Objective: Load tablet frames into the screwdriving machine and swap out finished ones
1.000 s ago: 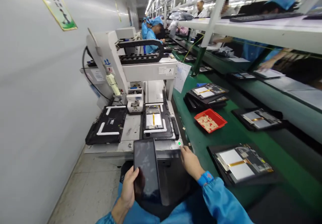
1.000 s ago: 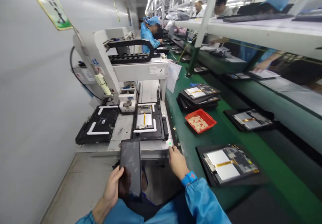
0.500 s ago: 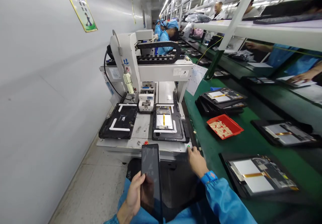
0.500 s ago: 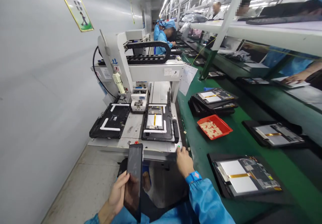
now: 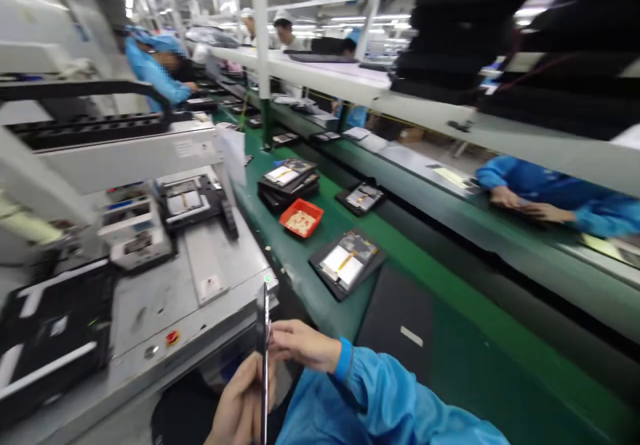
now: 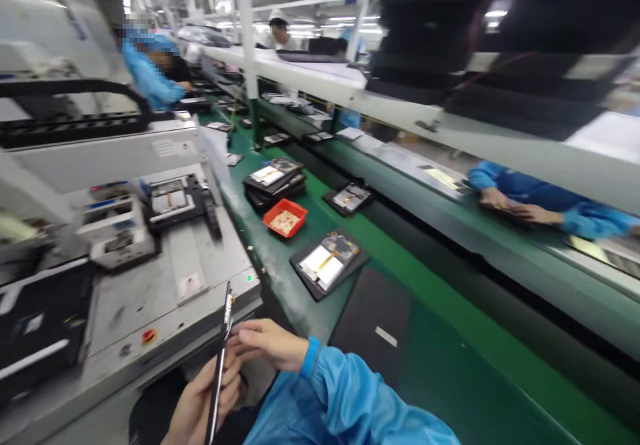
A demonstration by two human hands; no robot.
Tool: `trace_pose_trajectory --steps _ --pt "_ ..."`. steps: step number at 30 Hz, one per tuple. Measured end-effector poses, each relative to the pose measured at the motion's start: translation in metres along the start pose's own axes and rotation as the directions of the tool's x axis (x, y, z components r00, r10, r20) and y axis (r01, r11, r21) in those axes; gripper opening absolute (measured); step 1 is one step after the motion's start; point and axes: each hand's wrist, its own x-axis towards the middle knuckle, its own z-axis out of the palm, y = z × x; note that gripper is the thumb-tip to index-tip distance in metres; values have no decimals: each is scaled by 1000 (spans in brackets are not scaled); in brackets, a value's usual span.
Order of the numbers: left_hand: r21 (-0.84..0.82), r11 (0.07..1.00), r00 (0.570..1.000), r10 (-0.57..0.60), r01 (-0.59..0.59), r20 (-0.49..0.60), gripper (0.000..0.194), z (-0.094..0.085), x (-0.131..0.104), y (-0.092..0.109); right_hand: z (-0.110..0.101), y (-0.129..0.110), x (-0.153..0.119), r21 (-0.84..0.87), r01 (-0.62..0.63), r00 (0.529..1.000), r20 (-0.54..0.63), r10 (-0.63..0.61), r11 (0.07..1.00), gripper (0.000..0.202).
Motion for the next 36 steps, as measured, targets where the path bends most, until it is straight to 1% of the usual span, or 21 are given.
trace_pose_trajectory --steps 1,2,4,5,7,9,11,13,14,16,17,20,22,24,25,27,29,30,32,34,36 --pt "-17 995 986 -99 102 131 32 14 9 -11 1 2 -17 224 25 1000 -6 -24 974 59" --pt "-20 981 954 -182 192 237 31 28 17 -25 1 4 -34 359 69 997 -67 -48 931 60" --pt "70 956 890 -292 286 350 32 48 32 -53 -4 5 -68 476 196 960 -270 -69 858 57" --pt "158 949 881 -313 274 355 36 55 39 -66 -9 4 -84 497 248 930 -364 -60 831 54" --pt "376 919 913 -250 119 322 43 62 50 -84 -25 -1 -117 483 341 842 -539 -33 806 49" --pt "603 784 948 -58 -151 312 44 66 59 -92 -46 -6 -150 402 431 701 -713 -19 808 47" --pt "776 518 928 109 -359 357 39 74 67 -92 -70 -5 -184 302 479 511 -859 17 825 46" --pt "864 251 899 142 -437 413 35 87 76 -93 -93 3 -215 258 459 346 -933 96 850 47" --pt "882 151 893 130 -447 430 37 95 81 -95 -104 10 -228 242 440 274 -953 127 864 48" --pt "896 10 894 65 -444 442 45 110 93 -103 -121 24 -243 194 406 155 -978 142 893 50" --pt "899 -43 899 34 -435 437 47 117 99 -108 -128 31 -246 167 389 114 -985 133 906 51" --pt "908 -147 918 -14 -394 396 50 131 112 -121 -140 44 -243 54 255 56 -998 41 965 52" --pt "914 -189 932 -32 -360 361 53 135 116 -128 -139 52 -240 -114 -5 -9 -993 -114 993 54" --pt "912 -239 942 -45 -334 333 55 136 117 -136 -133 61 -241 -251 -339 -57 -956 -286 907 55" --pt "906 -265 943 -46 -329 329 56 136 117 -141 -129 66 -244 -268 -462 -55 -943 -329 846 56" --pt "897 -291 940 -30 -333 340 57 137 118 -152 -124 76 -252 -230 -563 -37 -952 -302 794 59" --pt "899 -238 928 -22 -367 373 56 142 119 -164 -126 81 -262 -156 -512 -34 -979 -202 845 59" --pt "902 -176 919 -35 -393 394 55 147 120 -169 -131 81 -267 -126 -430 -47 -986 -162 894 58" --pt "898 -6 894 -88 -441 438 53 160 121 -178 -146 76 -281 -91 -140 -57 -993 -99 986 54" --pt "866 171 861 -130 -469 492 54 174 121 -181 -169 64 -297 -49 172 -53 -998 -40 984 54" --pt "824 276 834 -112 -496 540 54 182 121 -178 -201 50 -312 -1 270 -107 -994 29 963 55"
